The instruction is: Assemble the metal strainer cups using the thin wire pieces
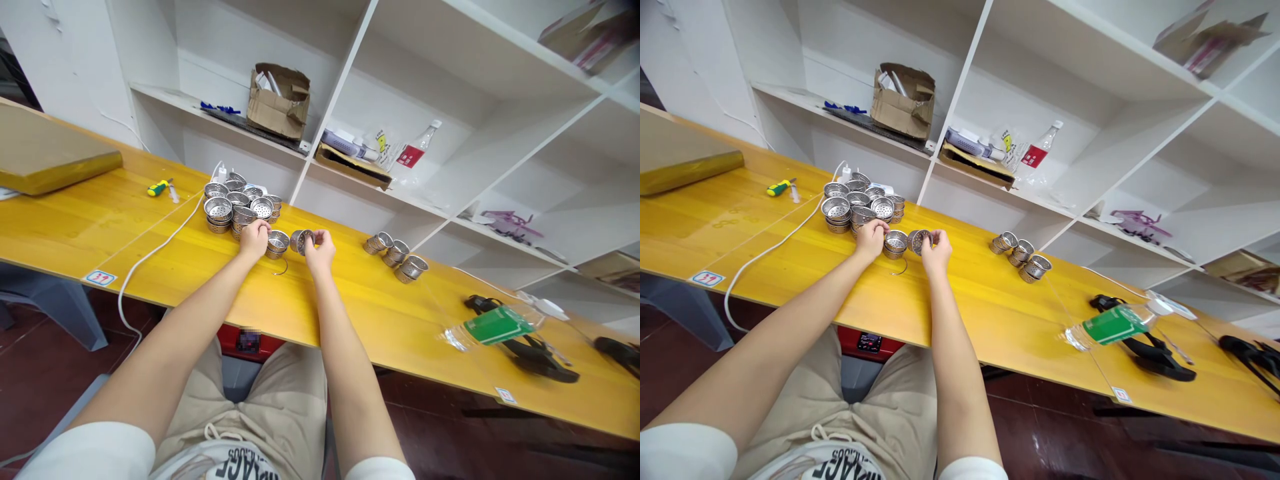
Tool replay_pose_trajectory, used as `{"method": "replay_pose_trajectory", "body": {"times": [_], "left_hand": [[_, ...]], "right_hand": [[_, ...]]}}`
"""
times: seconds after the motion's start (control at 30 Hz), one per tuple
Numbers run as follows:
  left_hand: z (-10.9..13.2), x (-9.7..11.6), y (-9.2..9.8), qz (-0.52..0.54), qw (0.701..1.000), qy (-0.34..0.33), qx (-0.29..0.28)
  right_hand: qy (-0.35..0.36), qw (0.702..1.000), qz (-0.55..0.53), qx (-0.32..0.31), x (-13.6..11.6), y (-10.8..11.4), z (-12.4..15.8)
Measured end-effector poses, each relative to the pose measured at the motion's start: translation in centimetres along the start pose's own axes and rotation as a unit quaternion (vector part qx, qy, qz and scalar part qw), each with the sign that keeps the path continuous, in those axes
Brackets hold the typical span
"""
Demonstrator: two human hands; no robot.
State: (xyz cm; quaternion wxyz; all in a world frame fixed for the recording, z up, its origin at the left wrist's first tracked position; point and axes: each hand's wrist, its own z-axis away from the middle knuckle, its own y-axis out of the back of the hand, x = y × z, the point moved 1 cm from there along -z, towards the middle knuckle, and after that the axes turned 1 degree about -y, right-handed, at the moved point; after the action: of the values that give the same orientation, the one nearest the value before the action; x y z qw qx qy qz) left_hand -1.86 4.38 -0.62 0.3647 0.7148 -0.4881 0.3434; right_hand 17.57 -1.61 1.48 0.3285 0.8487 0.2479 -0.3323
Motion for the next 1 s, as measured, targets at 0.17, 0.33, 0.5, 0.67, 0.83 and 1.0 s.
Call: {"method": "replay_pose_trajectory", "body": {"times": [0.17, 0.33, 0.5, 0.67, 0.83, 1.0], "left_hand": [[0.1, 0.4, 0.2, -0.010, 1.000, -0.004, 0.002], [0.7, 1.7, 0.7, -0.078, 0.993, -0.084, -0.007], [1.3, 2.6, 0.7, -0.111, 0.985, -0.130, -0.037], [1.7, 2.4, -0.3, -0.134, 0.979, -0.132, -0.076], [1.9, 2.7, -0.2, -0.157, 0.967, -0.178, -0.089], [3.0, 4.6, 0.2, -0.135, 0.913, -0.346, -0.172]], "right_hand": [[-0.004, 1.000, 0.007, -0.010, 0.0, -0.1, 0.1], [-0.018, 1.000, -0.005, -0.016, -0.1, -0.1, 0.1], [-0.020, 1.000, -0.015, -0.013, -0.2, -0.1, 0.1], [-0.011, 0.999, -0.030, -0.019, 0.0, -0.3, 0.1], [-0.023, 0.998, -0.049, -0.021, 0.3, -0.6, 0.2], [0.009, 0.999, -0.030, -0.026, -0.1, -0.5, 0.6]]}}
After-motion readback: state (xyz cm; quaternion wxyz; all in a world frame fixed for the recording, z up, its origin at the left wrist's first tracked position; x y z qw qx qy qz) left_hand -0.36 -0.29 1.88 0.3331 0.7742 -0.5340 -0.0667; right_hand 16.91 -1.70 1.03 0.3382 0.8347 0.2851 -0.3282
